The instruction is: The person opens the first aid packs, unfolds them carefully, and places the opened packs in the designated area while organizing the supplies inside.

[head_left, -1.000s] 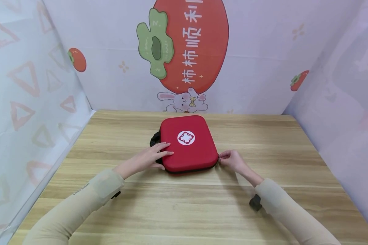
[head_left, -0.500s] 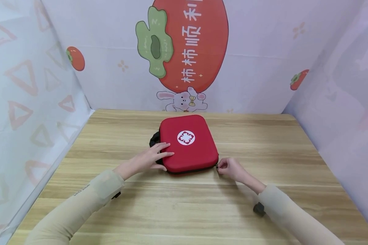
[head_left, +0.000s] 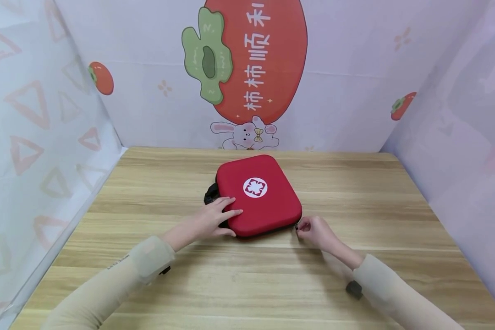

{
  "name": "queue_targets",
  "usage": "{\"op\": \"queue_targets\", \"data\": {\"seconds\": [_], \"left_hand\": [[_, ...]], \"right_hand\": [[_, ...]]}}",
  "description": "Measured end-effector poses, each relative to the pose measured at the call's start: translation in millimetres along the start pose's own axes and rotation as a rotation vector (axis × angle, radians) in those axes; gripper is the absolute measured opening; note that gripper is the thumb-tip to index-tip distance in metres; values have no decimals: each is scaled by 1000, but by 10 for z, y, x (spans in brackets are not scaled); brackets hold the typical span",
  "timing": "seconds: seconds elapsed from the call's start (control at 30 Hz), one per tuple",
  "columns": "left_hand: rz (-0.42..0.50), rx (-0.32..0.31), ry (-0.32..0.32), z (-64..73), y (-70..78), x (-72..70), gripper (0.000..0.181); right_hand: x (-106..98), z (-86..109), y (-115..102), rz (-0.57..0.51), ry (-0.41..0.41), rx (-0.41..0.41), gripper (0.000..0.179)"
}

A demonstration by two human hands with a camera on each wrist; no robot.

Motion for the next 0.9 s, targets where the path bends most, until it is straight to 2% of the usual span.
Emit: {"op": "queue_targets", "data": {"seconds": [0.2,0.33,0.5,0.63,0.8,0.9], "left_hand": [[-27,-12,23,-96,99,11,58],[-40,-20,63,-146,148,21,57],[-82,-26,118,-251,237,45,55],[-121,-58,145,-361,314,84,54],[-181,-101,150,-450,377,111,55],[-175,-125,152,-468,392,109,55]], "right_hand": [[-15,30,-8,2,16,12,3],[-33,42,19,-15,32,25,3],[99,83,-92,-44,-49,-18,4],[254,115,-249,-42,-115,-75,4],[351,154,-347,-33,-154,-96,4],[362,164,-357,-28,-148,-90,4]]}}
Point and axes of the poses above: each hand's wrist, its own z-axis away from the middle knuckle, its own x-axis out of the palm, y = z × x, the point moved 6 cm from there along -z, towards the middle knuckle, and after that the axes turned 11 degrees about x, right-handed, at the moved point
